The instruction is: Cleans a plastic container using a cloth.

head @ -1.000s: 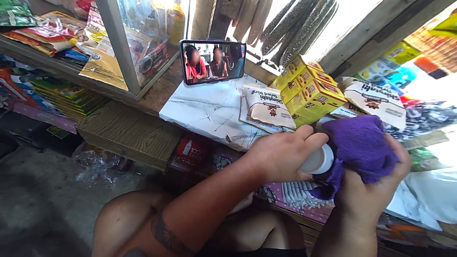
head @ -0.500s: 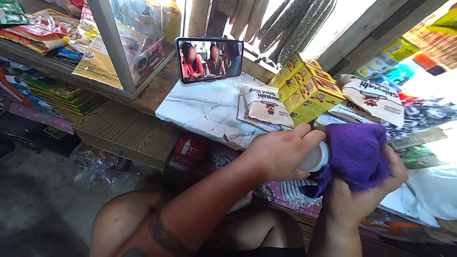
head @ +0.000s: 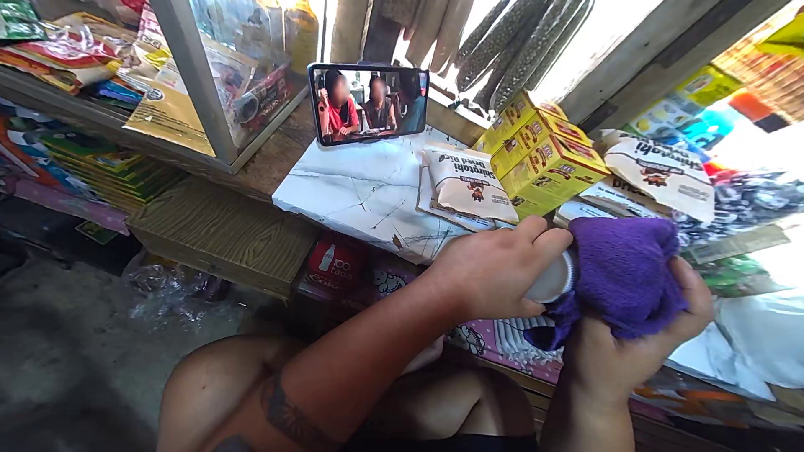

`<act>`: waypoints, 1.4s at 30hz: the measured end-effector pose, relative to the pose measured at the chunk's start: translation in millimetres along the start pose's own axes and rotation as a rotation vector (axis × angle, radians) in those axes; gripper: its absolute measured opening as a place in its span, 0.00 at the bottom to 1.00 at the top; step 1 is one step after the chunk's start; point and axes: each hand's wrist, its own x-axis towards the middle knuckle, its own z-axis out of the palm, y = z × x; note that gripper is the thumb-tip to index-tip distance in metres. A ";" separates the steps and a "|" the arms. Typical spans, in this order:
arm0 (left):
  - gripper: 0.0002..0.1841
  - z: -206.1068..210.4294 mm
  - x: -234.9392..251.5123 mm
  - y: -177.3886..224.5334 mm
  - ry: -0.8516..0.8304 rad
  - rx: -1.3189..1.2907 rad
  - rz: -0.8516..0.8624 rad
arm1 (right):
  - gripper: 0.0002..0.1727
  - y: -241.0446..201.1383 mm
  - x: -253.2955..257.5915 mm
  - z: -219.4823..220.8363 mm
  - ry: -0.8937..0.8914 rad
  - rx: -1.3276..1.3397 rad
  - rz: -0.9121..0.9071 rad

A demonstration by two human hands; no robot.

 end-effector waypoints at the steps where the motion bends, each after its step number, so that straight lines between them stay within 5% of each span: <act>1: 0.37 -0.4 0.0 0.2 -0.005 -0.001 -0.001 | 0.35 -0.6 -0.3 0.4 0.001 0.008 0.004; 42: 0.36 -2.9 -1.7 2.4 0.014 0.031 -0.010 | 0.36 -1.1 -8.0 4.8 -0.008 0.091 -0.020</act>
